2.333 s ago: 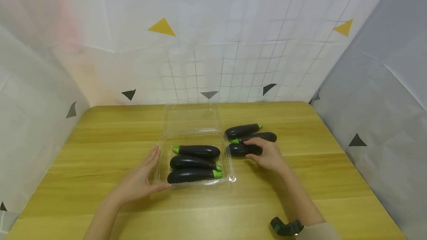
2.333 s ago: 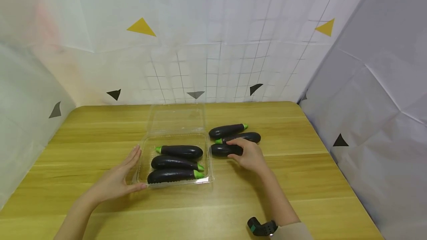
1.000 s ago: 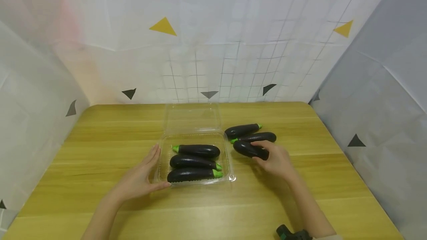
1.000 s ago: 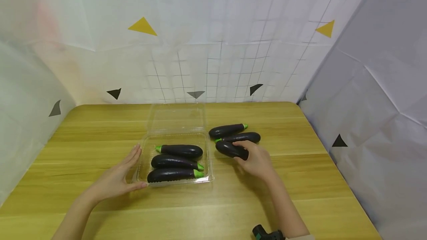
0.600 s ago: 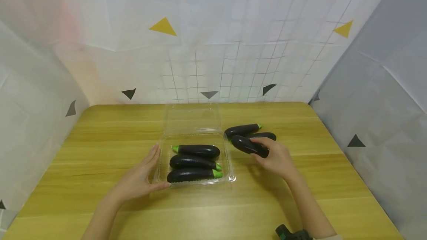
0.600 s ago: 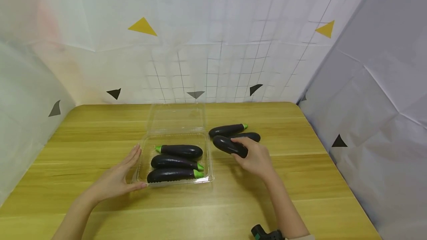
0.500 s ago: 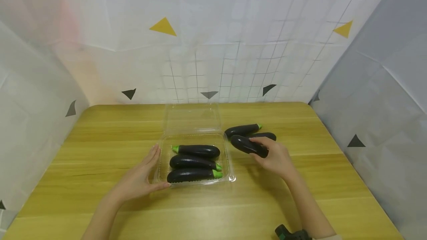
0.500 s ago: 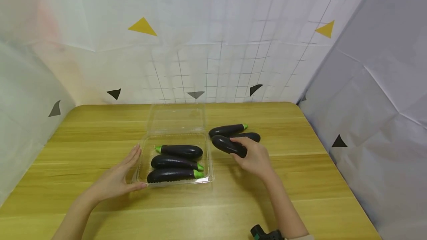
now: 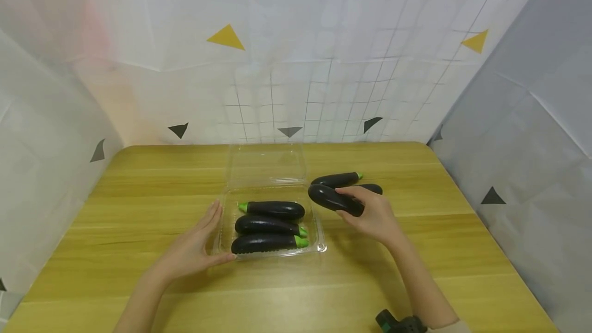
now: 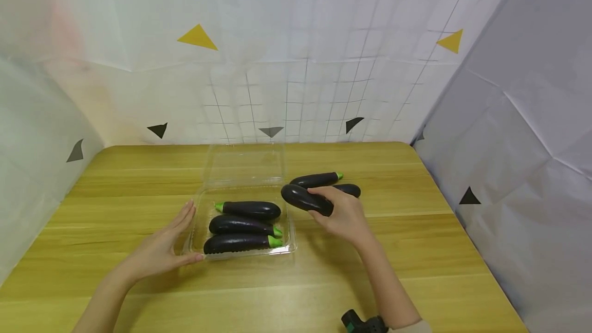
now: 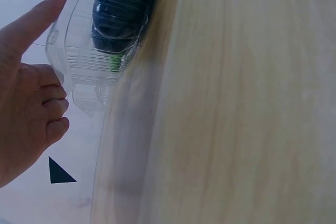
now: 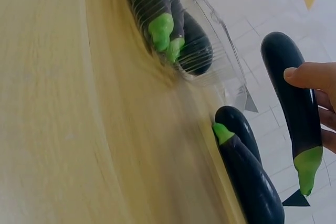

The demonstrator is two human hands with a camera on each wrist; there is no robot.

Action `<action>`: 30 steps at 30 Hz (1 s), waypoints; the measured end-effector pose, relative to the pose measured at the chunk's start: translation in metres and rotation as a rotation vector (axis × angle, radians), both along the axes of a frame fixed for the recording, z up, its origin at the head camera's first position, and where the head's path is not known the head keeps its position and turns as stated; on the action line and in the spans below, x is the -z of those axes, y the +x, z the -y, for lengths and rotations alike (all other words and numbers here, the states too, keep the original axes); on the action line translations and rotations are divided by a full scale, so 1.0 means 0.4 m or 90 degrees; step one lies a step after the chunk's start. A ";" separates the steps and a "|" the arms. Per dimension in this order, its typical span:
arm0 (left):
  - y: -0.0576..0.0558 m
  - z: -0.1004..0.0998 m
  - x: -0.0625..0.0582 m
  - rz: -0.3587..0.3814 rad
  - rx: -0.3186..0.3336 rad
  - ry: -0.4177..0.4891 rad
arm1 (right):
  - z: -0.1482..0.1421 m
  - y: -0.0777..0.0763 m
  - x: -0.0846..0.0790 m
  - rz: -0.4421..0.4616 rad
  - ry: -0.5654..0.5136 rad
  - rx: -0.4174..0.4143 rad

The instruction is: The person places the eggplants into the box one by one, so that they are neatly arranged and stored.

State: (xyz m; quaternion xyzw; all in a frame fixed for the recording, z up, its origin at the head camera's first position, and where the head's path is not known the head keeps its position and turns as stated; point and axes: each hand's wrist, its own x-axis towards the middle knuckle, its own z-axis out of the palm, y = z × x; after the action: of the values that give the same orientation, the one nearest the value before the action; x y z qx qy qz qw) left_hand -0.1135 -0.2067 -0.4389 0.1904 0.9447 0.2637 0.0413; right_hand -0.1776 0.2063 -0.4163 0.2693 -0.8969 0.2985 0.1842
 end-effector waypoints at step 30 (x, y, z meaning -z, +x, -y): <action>0.001 0.000 0.000 0.011 -0.004 -0.008 | 0.049 0.005 -0.040 -0.038 -0.023 -0.036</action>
State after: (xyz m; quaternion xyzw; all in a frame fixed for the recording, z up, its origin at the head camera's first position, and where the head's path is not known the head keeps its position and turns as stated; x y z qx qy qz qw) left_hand -0.1132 -0.2067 -0.4389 0.1848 0.9466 0.2593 0.0499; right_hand -0.1758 0.1865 -0.4002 0.2999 -0.8776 0.3111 0.2073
